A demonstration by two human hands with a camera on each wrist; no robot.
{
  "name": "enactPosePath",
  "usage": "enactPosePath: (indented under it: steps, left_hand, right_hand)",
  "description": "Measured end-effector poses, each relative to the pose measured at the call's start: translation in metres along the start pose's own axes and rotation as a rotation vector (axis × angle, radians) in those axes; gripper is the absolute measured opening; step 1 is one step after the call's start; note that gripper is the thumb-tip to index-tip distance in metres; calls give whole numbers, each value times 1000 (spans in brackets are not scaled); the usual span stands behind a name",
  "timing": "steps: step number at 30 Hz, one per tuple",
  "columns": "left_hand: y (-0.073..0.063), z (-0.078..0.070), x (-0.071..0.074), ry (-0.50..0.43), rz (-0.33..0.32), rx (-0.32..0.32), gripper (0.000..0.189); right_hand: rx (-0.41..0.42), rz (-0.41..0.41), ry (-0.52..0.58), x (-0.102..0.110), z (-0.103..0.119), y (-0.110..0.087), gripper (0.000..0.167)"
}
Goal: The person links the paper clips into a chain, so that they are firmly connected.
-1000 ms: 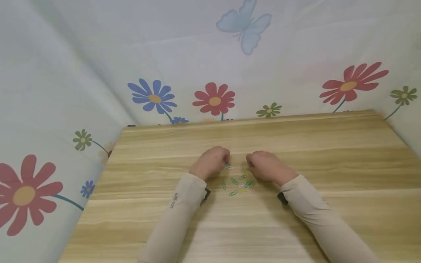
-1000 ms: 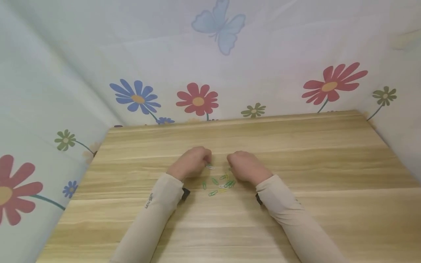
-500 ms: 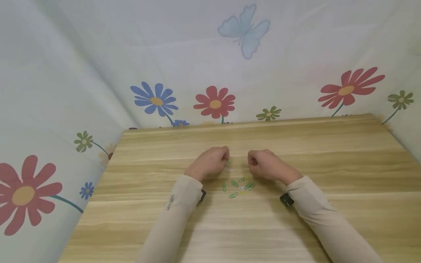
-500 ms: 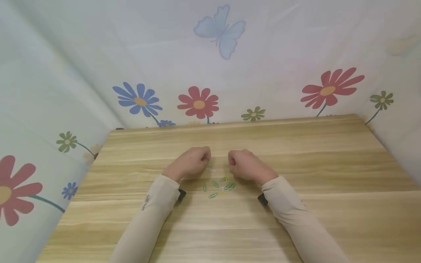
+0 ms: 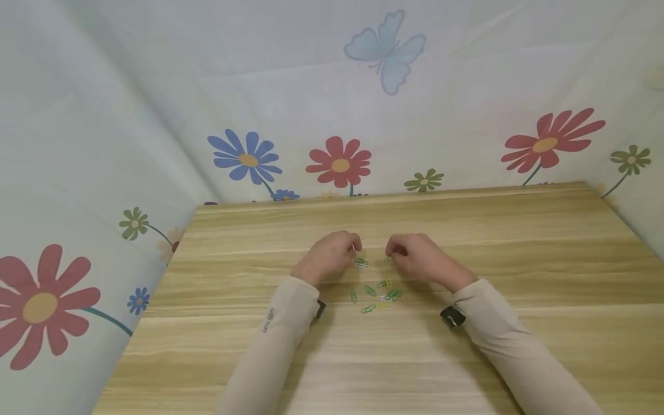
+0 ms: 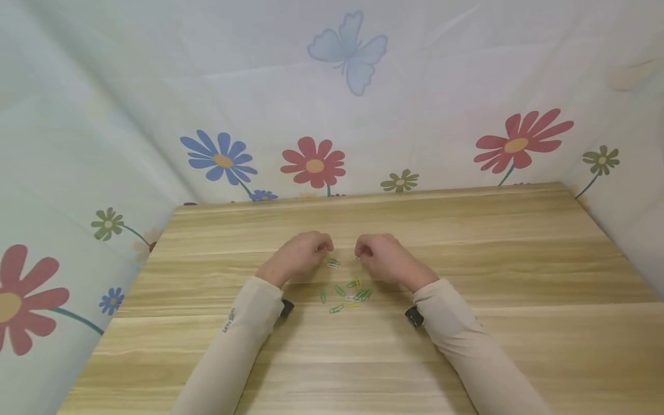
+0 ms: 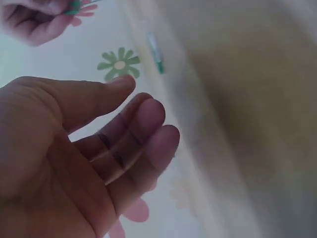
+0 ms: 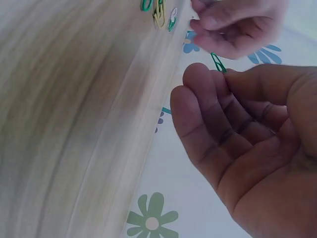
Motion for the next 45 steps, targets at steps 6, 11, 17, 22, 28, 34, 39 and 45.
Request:
enactPosePath:
  steps: [6,11,17,22,28,34,39,45]
  left_hand:
    - [1,1,-10,106,35,60,23]
    - [1,-1,-12,157,-5,53,16]
    - [-2,-1,-14,132,20,76,11]
    - [-2,2,-19,70,115,147,2]
    - [-1,1,-21,78,160,166,8]
    - [-3,-4,-20,121,140,159,13]
    - [-3,-7,-20,154,113,150,12]
    - [1,-6,-22,173,91,114,15]
  right_hand:
    - [15,-52,31,7,5,1,12]
    - [25,-77,50,10,8,1,12]
    - [30,-88,36,10,8,1,12]
    - [19,-83,42,9,7,0,13]
    - [6,-60,54,7,6,-2,13]
    - [2,-51,51,7,5,-3,13]
    - [-2,-46,53,7,4,-3,13]
    - [-7,-45,66,6,3,-2,14]
Point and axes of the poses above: each hand's wrist, its own y-axis towards the middle knuckle, its own x-axis out of the back of the hand, z = x × y, the point moved 5 cm from there along y, towards the middle knuckle, and after that the axes turned 15 degrees about x, right-handed, at the moved point
